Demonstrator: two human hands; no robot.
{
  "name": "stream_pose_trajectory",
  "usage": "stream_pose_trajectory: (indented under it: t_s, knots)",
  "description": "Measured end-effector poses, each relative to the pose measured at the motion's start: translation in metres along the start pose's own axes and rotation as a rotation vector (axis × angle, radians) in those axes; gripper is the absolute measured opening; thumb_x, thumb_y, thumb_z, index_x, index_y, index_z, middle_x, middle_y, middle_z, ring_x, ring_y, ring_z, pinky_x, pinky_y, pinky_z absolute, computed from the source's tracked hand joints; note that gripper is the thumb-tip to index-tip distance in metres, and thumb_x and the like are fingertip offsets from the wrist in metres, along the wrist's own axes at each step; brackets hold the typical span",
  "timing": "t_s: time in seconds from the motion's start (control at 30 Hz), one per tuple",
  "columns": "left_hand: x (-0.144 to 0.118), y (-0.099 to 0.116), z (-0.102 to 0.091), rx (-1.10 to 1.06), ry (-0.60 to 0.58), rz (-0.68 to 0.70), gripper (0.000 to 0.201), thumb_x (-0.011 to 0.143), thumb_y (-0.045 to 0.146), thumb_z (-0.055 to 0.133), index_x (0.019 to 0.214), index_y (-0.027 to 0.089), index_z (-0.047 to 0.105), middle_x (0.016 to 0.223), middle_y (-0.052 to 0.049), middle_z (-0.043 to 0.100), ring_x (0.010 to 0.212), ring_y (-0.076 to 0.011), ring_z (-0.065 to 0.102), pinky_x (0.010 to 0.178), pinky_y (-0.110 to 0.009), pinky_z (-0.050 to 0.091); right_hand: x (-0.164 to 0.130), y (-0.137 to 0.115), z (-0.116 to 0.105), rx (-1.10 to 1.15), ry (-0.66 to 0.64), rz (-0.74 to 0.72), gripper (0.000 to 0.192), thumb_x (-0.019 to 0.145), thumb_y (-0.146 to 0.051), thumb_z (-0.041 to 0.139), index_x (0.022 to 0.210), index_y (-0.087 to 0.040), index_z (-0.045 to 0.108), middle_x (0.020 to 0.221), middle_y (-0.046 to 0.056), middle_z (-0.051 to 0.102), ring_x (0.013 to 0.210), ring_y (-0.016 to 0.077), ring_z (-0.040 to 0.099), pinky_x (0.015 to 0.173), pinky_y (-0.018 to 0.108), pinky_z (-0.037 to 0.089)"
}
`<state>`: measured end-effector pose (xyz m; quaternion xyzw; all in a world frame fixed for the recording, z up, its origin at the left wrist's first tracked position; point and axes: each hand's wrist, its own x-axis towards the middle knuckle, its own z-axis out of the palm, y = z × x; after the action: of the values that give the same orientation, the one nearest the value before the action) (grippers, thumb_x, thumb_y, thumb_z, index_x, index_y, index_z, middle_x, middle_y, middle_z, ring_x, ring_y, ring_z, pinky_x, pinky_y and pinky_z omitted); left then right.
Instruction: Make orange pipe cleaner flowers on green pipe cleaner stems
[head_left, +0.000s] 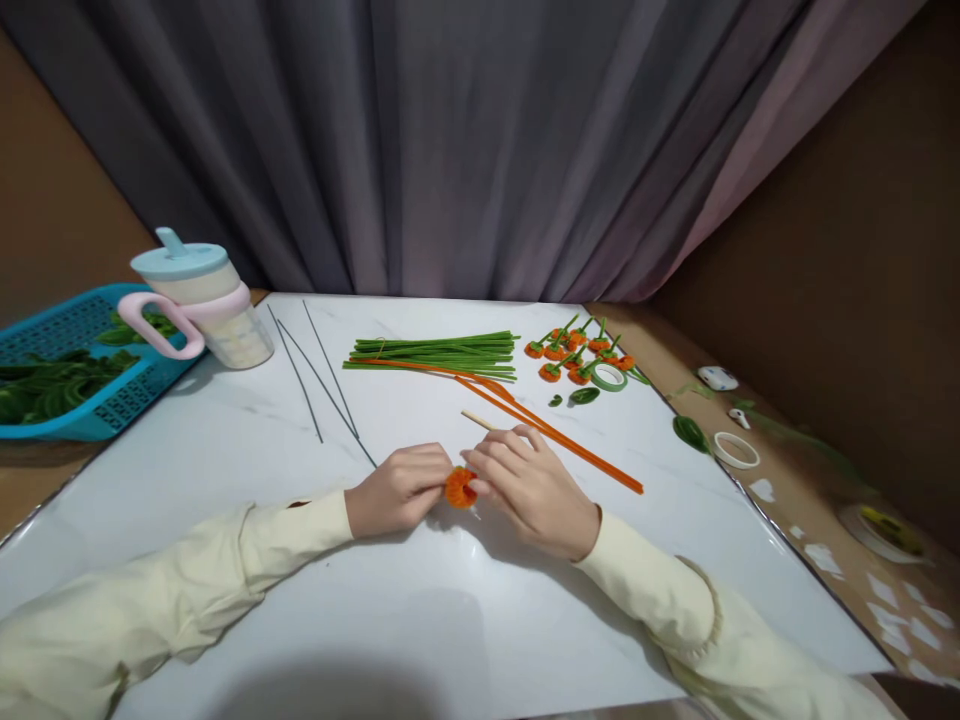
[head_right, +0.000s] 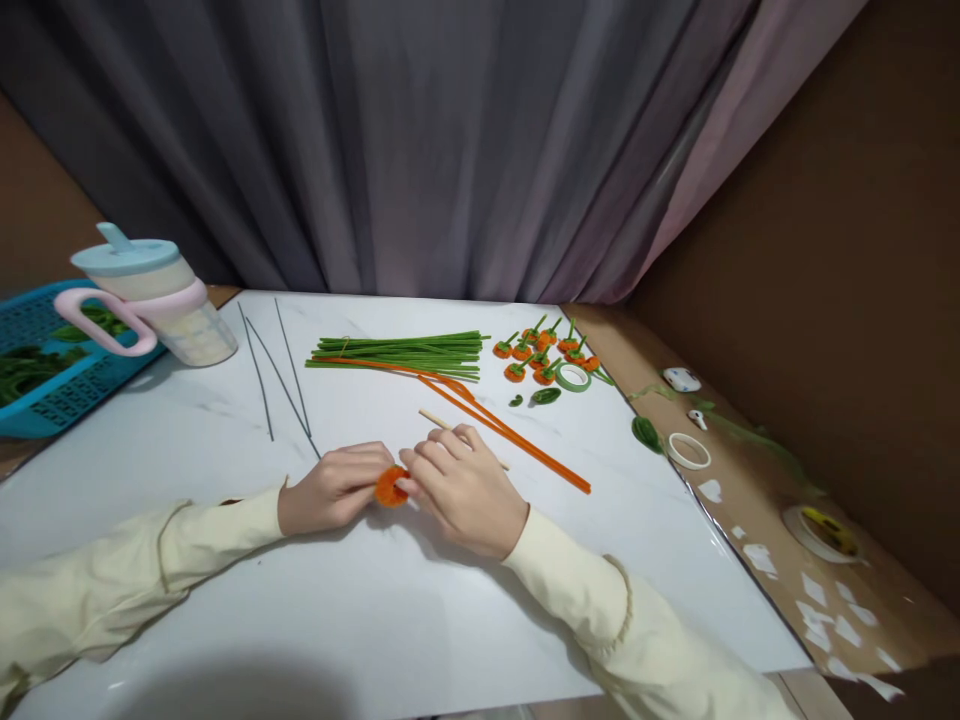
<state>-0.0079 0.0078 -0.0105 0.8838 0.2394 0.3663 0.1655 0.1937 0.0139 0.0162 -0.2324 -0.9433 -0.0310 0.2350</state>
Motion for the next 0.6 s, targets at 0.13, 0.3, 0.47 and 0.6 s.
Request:
stream_pose_trajectory:
  t_s: [0.13, 0.3, 0.47, 0.6]
  knots:
    - [0.014, 0.004, -0.016, -0.160, -0.085, -0.330, 0.030, 0.085, 0.017, 0.043, 0.059, 0.013, 0.057, 0.054, -0.001, 0.056, 0.050, -0.0092, 0.049, 0.052, -0.019, 0.040, -0.006, 0.011, -0.006, -0.041, 0.221, 0.079, 0.026, 0.094, -0.019, 0.030, 0.096, -0.010, 0.055, 0.076, 0.008, 0.060, 0.076, 0.0185, 0.050, 0.069, 0.033, 0.036]
    - [0.084, -0.016, -0.041, 0.382, -0.275, -0.399, 0.032, 0.088, 0.028, 0.043, 0.072, 0.013, 0.067, 0.054, 0.000, 0.060, 0.052, -0.0107, 0.053, 0.050, -0.019, 0.035, -0.018, 0.023, -0.010, -0.311, 0.305, -0.300, 0.030, 0.088, -0.018, 0.043, 0.061, -0.015, 0.054, 0.050, 0.000, 0.046, 0.050, 0.0136, 0.040, 0.051, 0.029, 0.028]
    - [0.196, -0.052, -0.030, 0.720, -0.517, -0.259, 0.022, 0.085, 0.017, 0.048, 0.079, 0.013, 0.068, 0.082, -0.009, 0.067, 0.083, -0.0210, 0.062, 0.068, -0.027, 0.041, -0.024, 0.032, 0.008, -0.340, 0.420, -0.392, 0.034, 0.084, -0.019, 0.046, 0.049, -0.017, 0.046, 0.042, -0.003, 0.039, 0.041, 0.0109, 0.033, 0.044, 0.027, 0.021]
    - [0.265, -0.070, 0.000, 0.808, -0.687, -0.305, 0.018, 0.084, 0.025, 0.058, 0.095, 0.012, 0.063, 0.100, -0.010, 0.062, 0.094, -0.0209, 0.060, 0.080, -0.033, 0.047, -0.026, 0.039, 0.017, -0.370, 0.450, -0.352, 0.033, 0.083, -0.020, 0.047, 0.050, -0.017, 0.046, 0.042, -0.004, 0.038, 0.039, 0.0099, 0.034, 0.043, 0.026, 0.021]
